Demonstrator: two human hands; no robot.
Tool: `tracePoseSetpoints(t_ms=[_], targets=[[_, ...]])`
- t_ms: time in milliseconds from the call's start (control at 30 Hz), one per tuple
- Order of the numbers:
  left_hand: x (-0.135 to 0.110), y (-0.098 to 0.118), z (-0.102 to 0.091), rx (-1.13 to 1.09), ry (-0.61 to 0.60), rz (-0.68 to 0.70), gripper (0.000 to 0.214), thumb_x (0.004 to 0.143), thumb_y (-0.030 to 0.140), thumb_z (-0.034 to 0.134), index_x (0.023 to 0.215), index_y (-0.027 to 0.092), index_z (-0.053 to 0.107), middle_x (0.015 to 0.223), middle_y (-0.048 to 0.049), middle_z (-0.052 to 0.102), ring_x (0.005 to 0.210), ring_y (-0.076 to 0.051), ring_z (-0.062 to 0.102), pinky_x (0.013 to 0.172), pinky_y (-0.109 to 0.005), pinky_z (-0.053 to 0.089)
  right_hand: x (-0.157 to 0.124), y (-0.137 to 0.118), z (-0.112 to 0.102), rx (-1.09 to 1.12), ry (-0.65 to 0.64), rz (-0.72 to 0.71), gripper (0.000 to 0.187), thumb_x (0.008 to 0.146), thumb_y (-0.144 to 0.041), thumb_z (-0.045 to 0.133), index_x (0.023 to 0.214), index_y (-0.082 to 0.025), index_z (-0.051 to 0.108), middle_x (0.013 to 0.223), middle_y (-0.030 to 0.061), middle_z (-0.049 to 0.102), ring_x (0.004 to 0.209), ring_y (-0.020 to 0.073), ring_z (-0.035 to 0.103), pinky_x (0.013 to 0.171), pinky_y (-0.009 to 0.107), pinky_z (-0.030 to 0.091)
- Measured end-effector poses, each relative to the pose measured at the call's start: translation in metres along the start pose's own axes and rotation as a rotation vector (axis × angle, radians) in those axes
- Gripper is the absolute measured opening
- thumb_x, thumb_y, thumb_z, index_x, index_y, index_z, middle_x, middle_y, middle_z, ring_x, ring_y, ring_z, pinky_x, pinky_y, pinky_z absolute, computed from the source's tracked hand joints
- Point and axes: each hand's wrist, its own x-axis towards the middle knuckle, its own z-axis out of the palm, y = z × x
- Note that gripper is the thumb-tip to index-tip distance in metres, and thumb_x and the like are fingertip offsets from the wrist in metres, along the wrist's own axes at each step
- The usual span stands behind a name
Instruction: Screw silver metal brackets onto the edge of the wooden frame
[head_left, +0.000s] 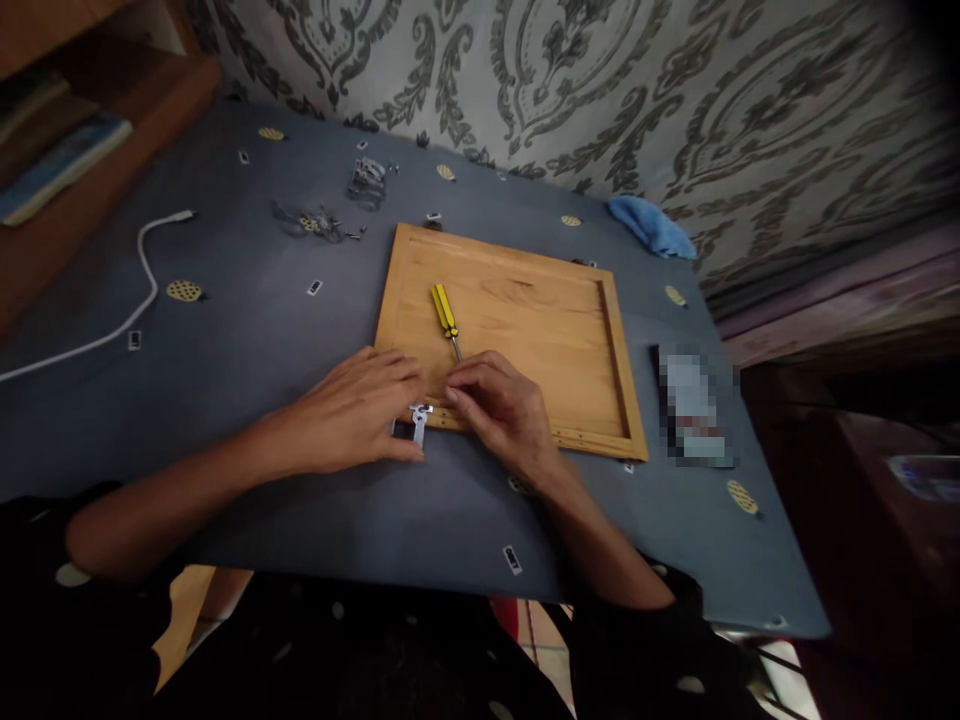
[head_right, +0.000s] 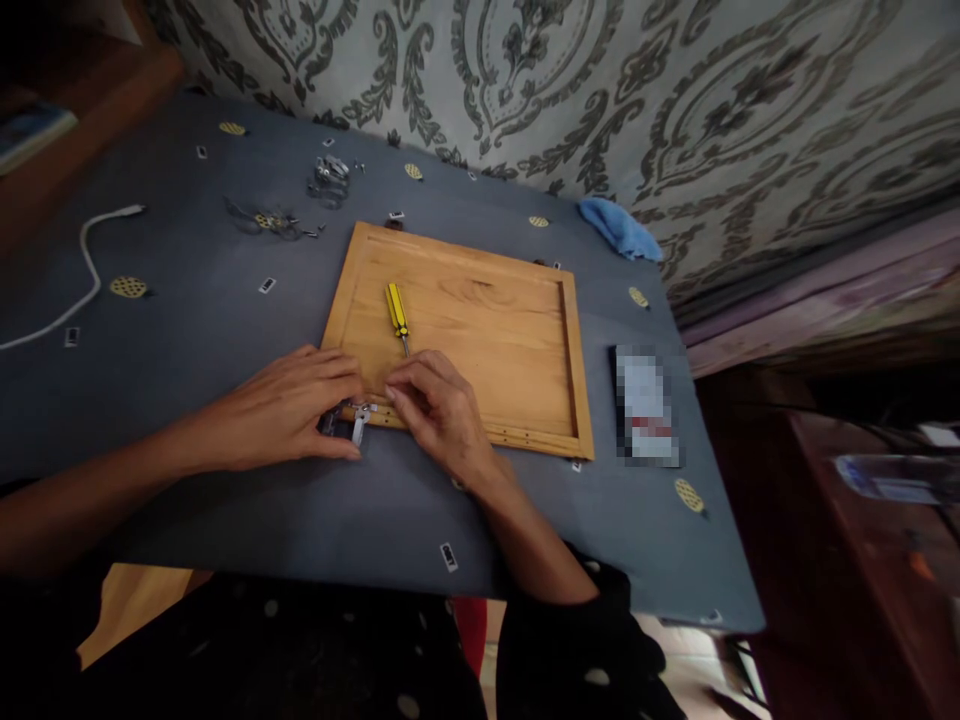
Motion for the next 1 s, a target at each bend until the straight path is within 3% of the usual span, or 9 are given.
tracePoseSetpoints(t_ms=[500, 767, 900, 1000], targets=[[0.0, -0.003, 0.0, 0.011, -0.002, 0.03, 0.037, 0.087, 0.049, 0.076, 0.09, 0.017, 0.06, 0.102, -0.0049, 0.063, 0.1, -0.024, 0.058, 0.086, -0.036, 0.04, -0.002, 0.002, 0.002, -0.058, -0.171, -0.078, 0.013, 0.097, -0.023, 0.061, 0.097, -0.023, 0.074, 0.097, 0.0066, 0.071, 0.093, 0.0213, 0.065, 0.083, 0.04, 0.054], [0.001, 0.002, -0.003, 0.022, -0.027, -0.01, 0.037, 0.083, 0.047, 0.081, 0.091, 0.016, 0.062, 0.101, -0.0051, 0.063, 0.098, -0.025, 0.058, 0.086, -0.036, 0.039, -0.002, -0.001, 0.001, -0.016, -0.123, -0.087, 0.01, 0.097, -0.023, 0.063, 0.096, -0.023, 0.073, 0.096, 0.0056, 0.071, 0.091, 0.019, 0.066, 0.08, 0.035, 0.053], [0.001, 0.001, -0.002, 0.021, -0.01, 0.001, 0.036, 0.083, 0.046, 0.081, 0.09, 0.015, 0.063, 0.101, -0.0052, 0.063, 0.097, -0.024, 0.058, 0.086, -0.036, 0.04, 0.002, 0.004, -0.003, -0.004, 0.021, 0.019, 0.01, 0.095, -0.024, 0.063, 0.096, -0.021, 0.072, 0.091, 0.0047, 0.07, 0.086, 0.0175, 0.066, 0.075, 0.032, 0.053], [0.0, 0.001, -0.003, 0.026, -0.009, 0.018, 0.035, 0.085, 0.045, 0.08, 0.094, 0.016, 0.065, 0.103, -0.005, 0.064, 0.097, -0.024, 0.058, 0.085, -0.035, 0.04, 0.012, 0.011, -0.005, -0.035, 0.078, 0.229, 0.013, 0.091, -0.028, 0.065, 0.1, -0.02, 0.068, 0.083, 0.0029, 0.068, 0.072, 0.016, 0.062, 0.066, 0.031, 0.049]])
